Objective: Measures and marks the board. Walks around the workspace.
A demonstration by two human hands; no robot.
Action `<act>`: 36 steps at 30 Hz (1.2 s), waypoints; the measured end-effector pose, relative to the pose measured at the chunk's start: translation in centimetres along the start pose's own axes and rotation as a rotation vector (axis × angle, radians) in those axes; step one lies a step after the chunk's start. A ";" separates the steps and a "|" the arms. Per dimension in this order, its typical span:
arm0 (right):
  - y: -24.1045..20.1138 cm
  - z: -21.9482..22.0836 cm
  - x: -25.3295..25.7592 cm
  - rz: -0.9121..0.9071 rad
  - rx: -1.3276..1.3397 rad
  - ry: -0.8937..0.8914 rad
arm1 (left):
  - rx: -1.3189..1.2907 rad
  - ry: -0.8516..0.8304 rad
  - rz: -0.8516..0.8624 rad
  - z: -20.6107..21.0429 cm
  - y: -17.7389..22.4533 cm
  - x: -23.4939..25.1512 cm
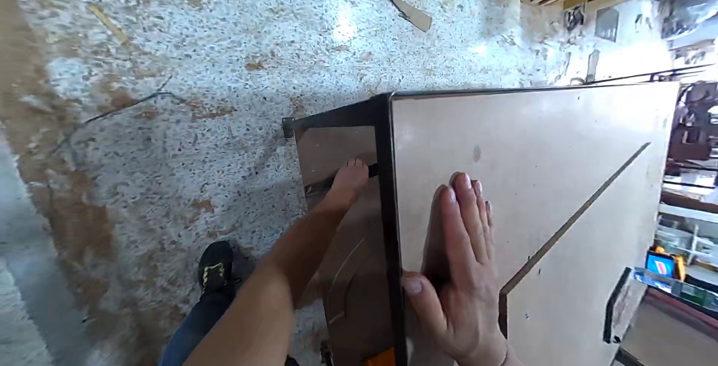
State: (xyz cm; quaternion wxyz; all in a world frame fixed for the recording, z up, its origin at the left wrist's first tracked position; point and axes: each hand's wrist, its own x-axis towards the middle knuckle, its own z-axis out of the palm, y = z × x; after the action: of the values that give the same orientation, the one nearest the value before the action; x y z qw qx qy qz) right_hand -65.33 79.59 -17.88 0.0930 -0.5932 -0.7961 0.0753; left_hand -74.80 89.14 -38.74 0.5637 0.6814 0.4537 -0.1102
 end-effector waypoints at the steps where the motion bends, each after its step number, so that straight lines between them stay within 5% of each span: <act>1: -0.1 -0.1 -0.1 0.008 -0.003 -0.004 | -0.032 -0.013 -0.021 -0.4 -0.3 -0.8; 12: -0.5 -0.6 -0.1 0.013 -0.018 -0.009 | -0.411 0.345 -0.256 5.5 -15.0 -11.2; 17: -0.1 -0.7 -0.3 0.012 -0.015 -0.029 | -0.594 0.485 -0.246 5.0 -17.3 -8.6; 21: -0.6 -1.2 -0.3 0.053 -0.017 -0.102 | -0.763 0.267 -0.192 4.5 -17.2 -4.2; 26: -0.8 -1.9 -1.4 0.095 0.198 -0.205 | -1.216 0.109 -0.041 2.9 -15.9 -4.3; 32: 0.7 -4.0 -4.1 0.357 0.686 -0.227 | -0.810 0.322 -0.032 3.7 -18.6 -3.4; 36: 0.0 -3.0 -2.4 0.205 0.342 -0.234 | -0.550 0.124 -0.027 3.3 -19.4 -3.9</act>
State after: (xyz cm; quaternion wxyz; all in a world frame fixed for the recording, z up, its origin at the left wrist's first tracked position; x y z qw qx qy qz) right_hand -63.93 77.38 -15.13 0.0912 -0.6339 -0.7127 0.2863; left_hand -90.20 83.42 -50.30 0.6972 0.5020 0.5091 0.0514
